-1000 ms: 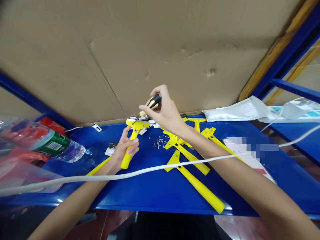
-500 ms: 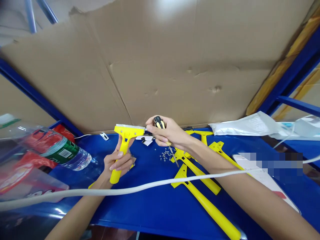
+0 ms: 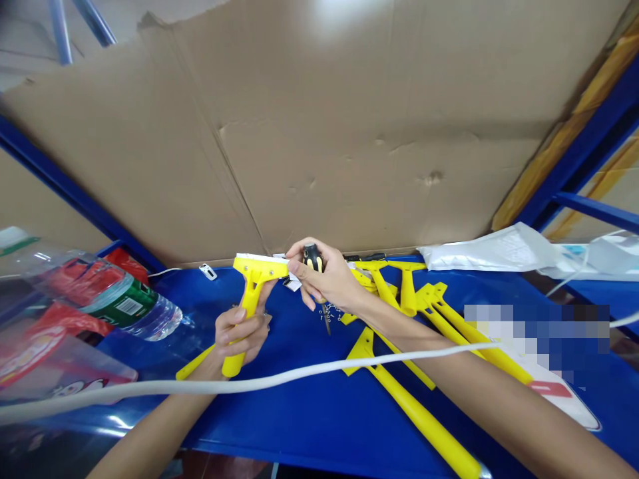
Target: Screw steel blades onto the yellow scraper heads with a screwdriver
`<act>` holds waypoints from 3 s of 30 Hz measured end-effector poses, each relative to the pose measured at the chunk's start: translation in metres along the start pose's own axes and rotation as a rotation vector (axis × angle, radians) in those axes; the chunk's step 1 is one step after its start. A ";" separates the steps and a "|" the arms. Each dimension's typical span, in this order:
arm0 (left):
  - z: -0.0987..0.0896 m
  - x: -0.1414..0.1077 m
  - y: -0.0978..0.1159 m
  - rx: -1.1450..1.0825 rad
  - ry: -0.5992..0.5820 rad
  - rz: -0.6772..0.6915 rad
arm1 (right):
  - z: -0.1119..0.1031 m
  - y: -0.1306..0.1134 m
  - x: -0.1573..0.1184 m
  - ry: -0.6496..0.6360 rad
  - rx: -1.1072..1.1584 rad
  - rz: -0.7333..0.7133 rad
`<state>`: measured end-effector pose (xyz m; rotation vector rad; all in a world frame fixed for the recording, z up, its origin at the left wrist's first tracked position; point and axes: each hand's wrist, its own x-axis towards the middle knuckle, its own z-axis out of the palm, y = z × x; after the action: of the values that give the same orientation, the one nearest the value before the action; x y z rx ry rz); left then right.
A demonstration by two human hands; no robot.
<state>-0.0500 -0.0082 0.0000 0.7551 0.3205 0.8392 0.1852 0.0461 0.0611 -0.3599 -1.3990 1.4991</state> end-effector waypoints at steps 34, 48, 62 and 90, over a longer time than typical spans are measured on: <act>0.020 0.033 0.022 0.551 0.675 0.633 | -0.055 0.025 0.016 -0.175 -1.464 0.259; 0.010 0.026 0.040 0.453 0.751 0.787 | -0.020 0.058 0.065 -0.075 -1.292 0.672; 0.003 0.019 0.057 0.430 0.750 0.897 | -0.022 0.071 0.078 0.050 -1.396 0.607; -0.001 0.018 0.056 0.515 0.738 0.841 | -0.028 0.074 0.085 0.038 -1.160 0.625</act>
<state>-0.0699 0.0305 0.0403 1.0554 0.9342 1.8816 0.1352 0.1439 0.0226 -1.6371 -2.1299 0.9278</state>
